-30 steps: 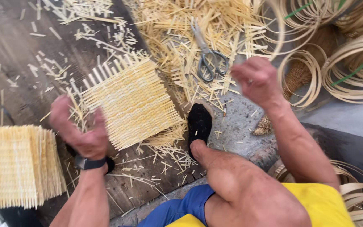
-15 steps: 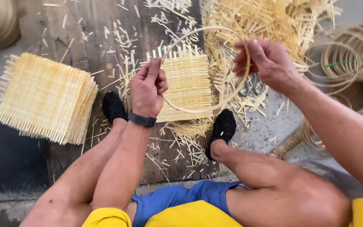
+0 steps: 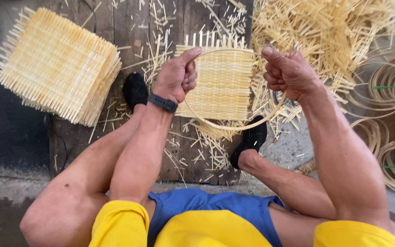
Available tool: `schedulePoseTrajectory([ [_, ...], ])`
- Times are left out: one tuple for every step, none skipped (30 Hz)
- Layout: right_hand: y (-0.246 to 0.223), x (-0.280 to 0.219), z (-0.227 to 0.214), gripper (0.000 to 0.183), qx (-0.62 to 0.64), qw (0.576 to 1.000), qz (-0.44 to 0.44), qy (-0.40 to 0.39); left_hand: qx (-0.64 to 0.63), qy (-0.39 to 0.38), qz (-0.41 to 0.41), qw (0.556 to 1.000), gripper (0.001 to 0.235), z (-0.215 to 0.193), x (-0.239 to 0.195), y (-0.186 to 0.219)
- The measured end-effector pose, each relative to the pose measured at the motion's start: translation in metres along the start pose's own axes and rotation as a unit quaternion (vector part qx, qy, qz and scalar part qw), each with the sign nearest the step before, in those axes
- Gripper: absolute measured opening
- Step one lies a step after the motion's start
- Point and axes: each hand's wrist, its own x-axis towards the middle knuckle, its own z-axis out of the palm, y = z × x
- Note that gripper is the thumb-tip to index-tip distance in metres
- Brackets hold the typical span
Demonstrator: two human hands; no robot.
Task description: The person sits on the floor and repeatedly trims the edges of square woven bamboo mats using shears and a circular wooden template. They place the template on the mat, cut around it, and then remove the template to reveal a circular piece.
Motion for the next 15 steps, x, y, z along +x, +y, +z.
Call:
schedulePoseTrajectory([
  [0.004,-0.001,-0.002,0.06,0.001,1.0,-0.002,-0.003,0.019,0.012,0.002,1.0,0.043,-0.005,0.0,-0.003],
  [0.005,0.0,-0.004,0.06,-0.001,1.0,-0.008,-0.006,0.02,0.006,0.005,1.0,0.042,-0.008,0.001,-0.003],
  [0.006,0.0,-0.005,0.059,-0.002,1.0,-0.014,-0.009,0.022,-0.001,0.008,1.0,0.041,-0.011,0.003,-0.002],
  [0.009,-0.001,-0.005,0.055,0.032,0.999,-0.018,0.007,0.022,-0.007,0.01,1.0,0.041,-0.013,0.002,-0.004],
  [0.013,-0.001,-0.004,0.052,0.067,0.997,-0.023,0.022,-0.023,0.011,0.005,1.0,0.04,-0.014,0.002,-0.005],
  [0.016,0.0,-0.003,0.051,0.1,0.994,-0.032,0.038,-0.068,0.025,0.002,0.997,0.04,-0.015,0.003,-0.005],
  [0.023,0.002,0.001,0.05,0.147,0.987,-0.038,0.056,-0.113,0.039,-0.001,0.993,0.04,-0.015,0.005,-0.005],
  [0.033,0.005,0.009,0.05,0.195,0.977,-0.045,0.073,-0.11,0.038,-0.003,0.993,0.04,-0.016,0.007,-0.004],
  [0.04,0.008,0.011,0.051,0.242,0.965,-0.051,0.089,-0.106,0.037,-0.005,0.994,0.04,-0.017,0.008,-0.006],
  [0.048,0.01,0.011,0.053,0.238,0.963,-0.056,0.11,-0.102,0.04,-0.011,0.994,0.041,-0.021,0.007,-0.011],
  [0.056,0.011,0.01,0.055,0.235,0.961,-0.061,0.13,-0.09,0.046,-0.021,0.995,0.041,-0.026,0.007,-0.015],
  [0.062,0.011,0.008,0.058,0.233,0.958,-0.067,0.153,-0.075,0.051,-0.031,0.995,0.042,-0.031,0.008,-0.016],
  [0.066,0.01,0.007,0.058,0.235,0.958,-0.056,0.152,-0.06,0.056,-0.042,0.996,0.044,-0.035,0.009,-0.018],
  [0.064,0.01,0.003,0.057,0.233,0.96,-0.049,0.15,-0.07,0.048,-0.051,0.995,0.043,-0.036,0.011,-0.019],
  [0.062,0.009,0.001,0.057,0.232,0.961,-0.042,0.147,-0.079,0.04,-0.059,0.994,0.042,-0.036,0.012,-0.02],
])
